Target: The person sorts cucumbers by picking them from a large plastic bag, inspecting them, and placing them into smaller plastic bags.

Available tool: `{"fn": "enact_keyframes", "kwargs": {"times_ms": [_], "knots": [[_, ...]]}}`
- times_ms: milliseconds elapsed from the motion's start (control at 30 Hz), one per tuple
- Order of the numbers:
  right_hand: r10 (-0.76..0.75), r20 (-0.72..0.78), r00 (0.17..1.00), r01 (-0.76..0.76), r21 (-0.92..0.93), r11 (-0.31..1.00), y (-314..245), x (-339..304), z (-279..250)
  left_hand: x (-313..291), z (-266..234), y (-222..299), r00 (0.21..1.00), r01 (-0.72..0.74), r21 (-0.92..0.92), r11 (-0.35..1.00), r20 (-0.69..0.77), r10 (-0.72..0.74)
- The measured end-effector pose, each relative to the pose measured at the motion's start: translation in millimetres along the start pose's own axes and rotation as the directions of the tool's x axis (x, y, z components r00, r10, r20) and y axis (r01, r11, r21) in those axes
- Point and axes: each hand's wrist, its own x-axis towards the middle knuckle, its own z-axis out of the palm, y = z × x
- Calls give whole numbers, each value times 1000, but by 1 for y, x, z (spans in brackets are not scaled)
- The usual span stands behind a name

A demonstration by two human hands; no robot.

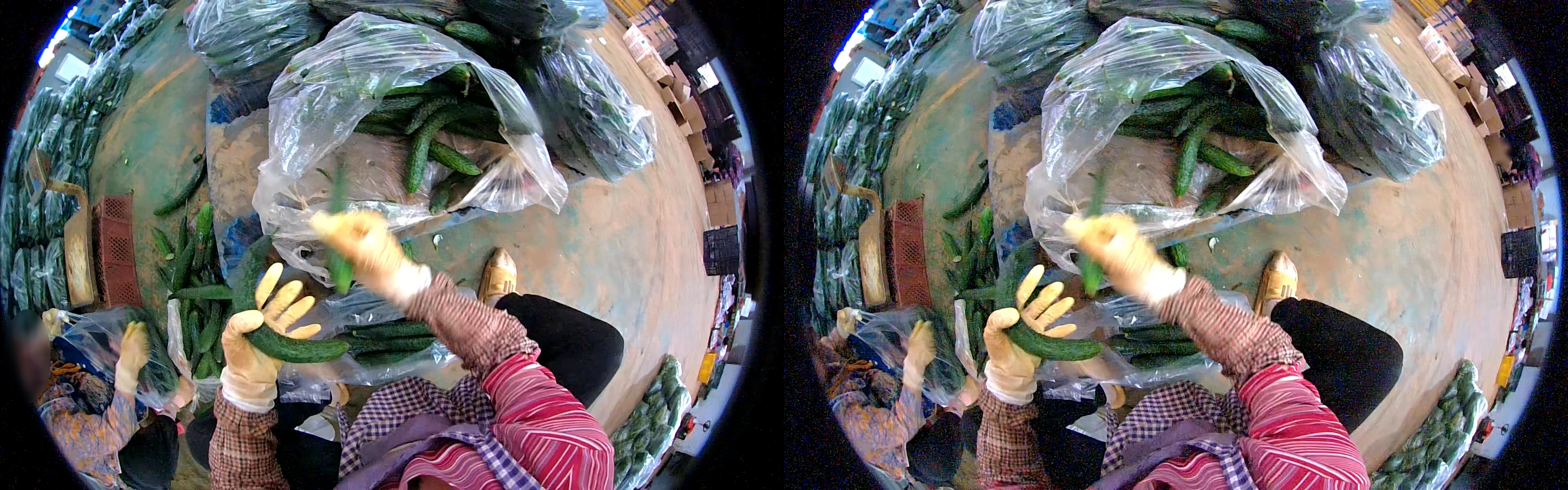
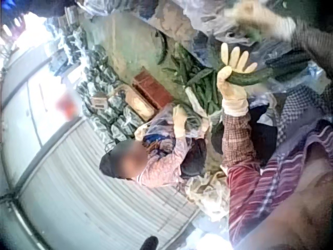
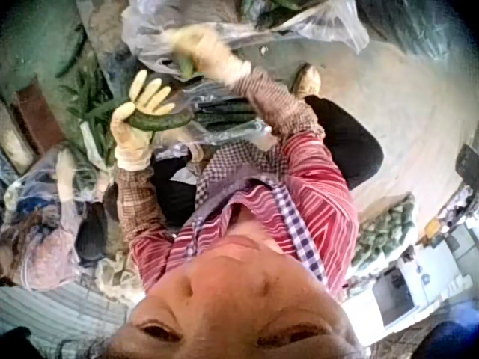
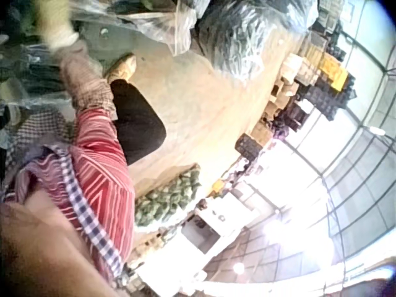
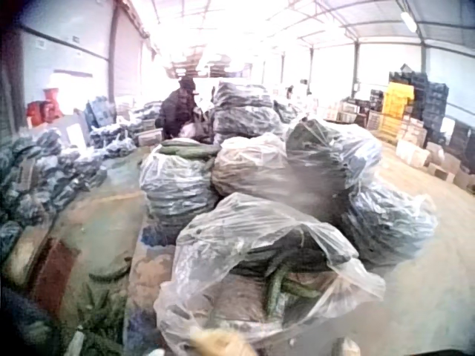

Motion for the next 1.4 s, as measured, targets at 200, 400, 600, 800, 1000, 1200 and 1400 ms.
{"fn": "enact_keyframes", "kwargs": {"times_ms": [200,400,600,800,1000,1200,1400], "knots": [[-468,337,817,574,-405,712,-33,-34,27,-12,-27,-8,980,-156,86,984,-113,165],[140,-685,715,-695,-674,250,40,66,-106,-32,-67,33,787,-371,127,920,-482,384],[474,-691,546,-838,-454,302,51,93,-123,-71,-142,89,786,-377,342,861,-373,492],[165,-127,978,-130,247,960,14,-28,-46,-16,-14,24,929,-131,495,859,-241,281],[-156,434,887,201,-58,978,-36,-48,18,-5,-24,-15,887,-154,317,936,-372,272],[-67,-644,762,-638,-765,88,35,51,-153,-50,-106,59,794,-222,742,632,-238,559],[312,-492,813,-575,-765,290,57,47,-197,-49,-80,74,744,-243,390,888,-512,428]]}}
